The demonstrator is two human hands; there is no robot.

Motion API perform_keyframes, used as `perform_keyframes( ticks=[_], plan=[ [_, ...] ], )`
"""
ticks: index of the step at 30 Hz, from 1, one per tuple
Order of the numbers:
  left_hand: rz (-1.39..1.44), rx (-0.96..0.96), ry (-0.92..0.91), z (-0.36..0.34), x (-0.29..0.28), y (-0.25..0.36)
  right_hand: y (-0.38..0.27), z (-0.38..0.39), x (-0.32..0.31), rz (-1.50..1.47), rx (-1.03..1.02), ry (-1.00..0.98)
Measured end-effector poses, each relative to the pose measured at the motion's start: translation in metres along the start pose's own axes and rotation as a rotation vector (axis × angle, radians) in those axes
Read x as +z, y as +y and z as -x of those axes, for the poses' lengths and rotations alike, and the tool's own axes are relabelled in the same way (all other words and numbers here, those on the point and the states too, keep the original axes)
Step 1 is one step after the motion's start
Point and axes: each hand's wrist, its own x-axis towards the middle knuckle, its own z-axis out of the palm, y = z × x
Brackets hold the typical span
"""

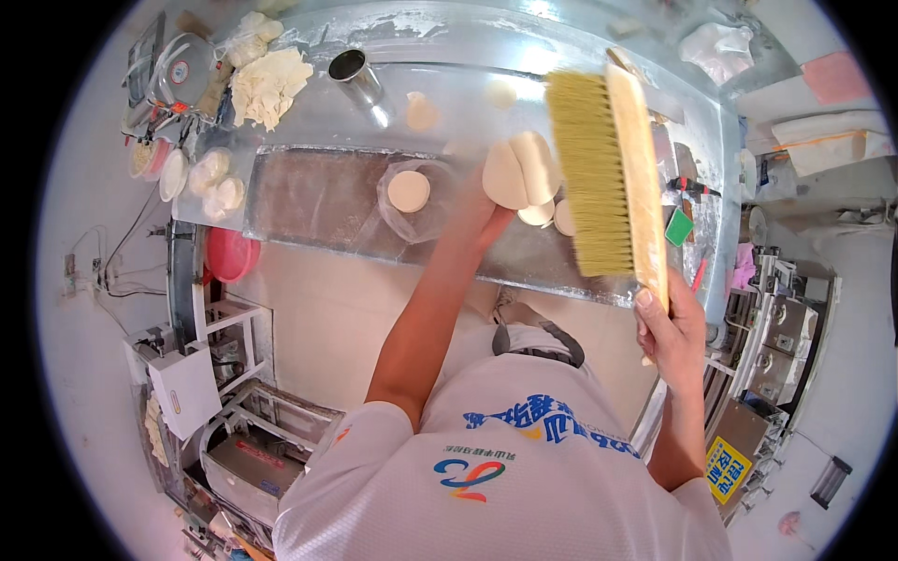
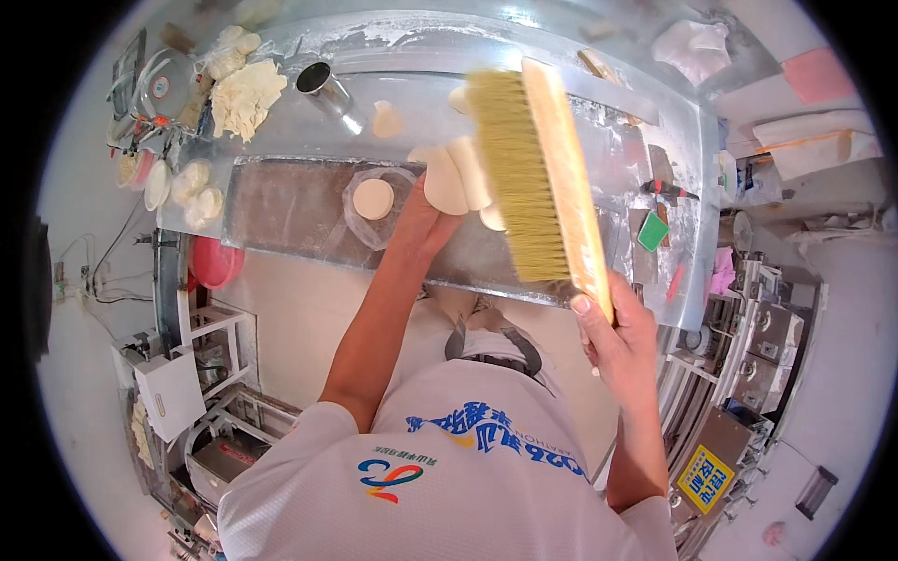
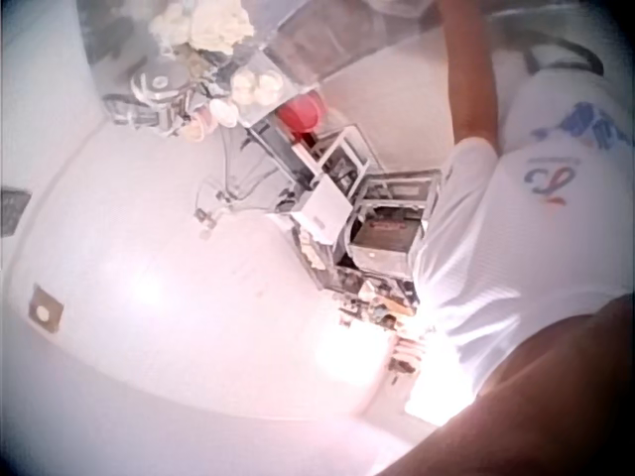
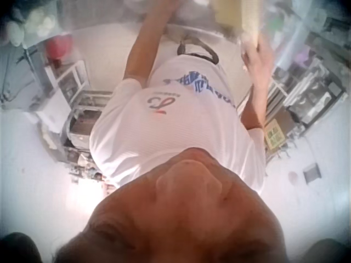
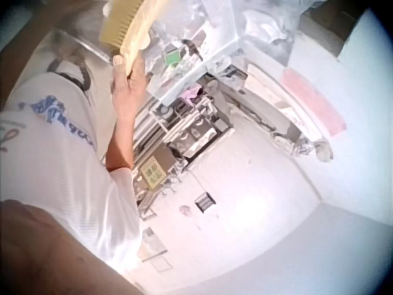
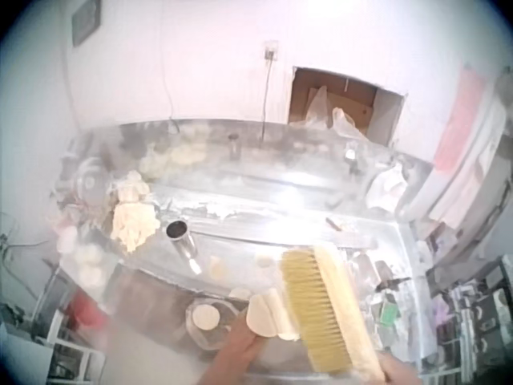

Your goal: The person separates round dough discs from a stack and places them on a metal work surface. They then use a brush to apply a liquid to the surface of the dough discs. The person handles the dough by hand, arranging the discs in rows on the counter.

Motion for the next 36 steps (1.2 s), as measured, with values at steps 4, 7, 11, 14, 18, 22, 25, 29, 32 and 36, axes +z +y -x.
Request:
perform_keyframes(
  ticks=[4,7,11,14,18,22,25,29,32,36],
  plan=[
    [-0.007,-0.022,0.011,0.005,0.006,-0.005,0.002,-0.010,0.006,0.124,-0.019,-0.052],
    [0.077,-0.011,-0.055,0.007,-0.001,0.000,0.020,-0.018,0.001,0.257,-0.044,0.083],
    [0.451,-0.009,-0.313,0.010,-0.041,-0.011,0.025,-0.009,0.012,0.429,-0.170,0.234],
    [0.477,0.094,-0.465,-0.004,-0.041,-0.018,0.026,-0.008,0.016,0.433,-0.239,0.221],
    [0.143,0.111,-0.009,0.009,-0.013,-0.011,0.025,-0.006,0.009,0.285,-0.103,0.276],
    [0.163,0.091,-0.124,0.002,-0.019,-0.005,0.013,0.004,0.014,0.299,-0.069,0.247],
    [0.141,0.075,-0.076,0.005,-0.005,-0.003,0.003,0.012,0.023,0.286,-0.148,0.186],
    [-0.060,0.081,-0.008,0.009,0.011,0.000,0.000,0.007,0.029,0.371,-0.161,0.011],
    [-0.082,0.074,0.042,0.010,0.016,0.003,0.018,-0.004,0.019,0.410,-0.049,0.175],
    [-0.067,0.086,0.027,0.012,0.013,0.003,0.008,0.014,0.030,0.446,-0.166,0.201]
  ],
)
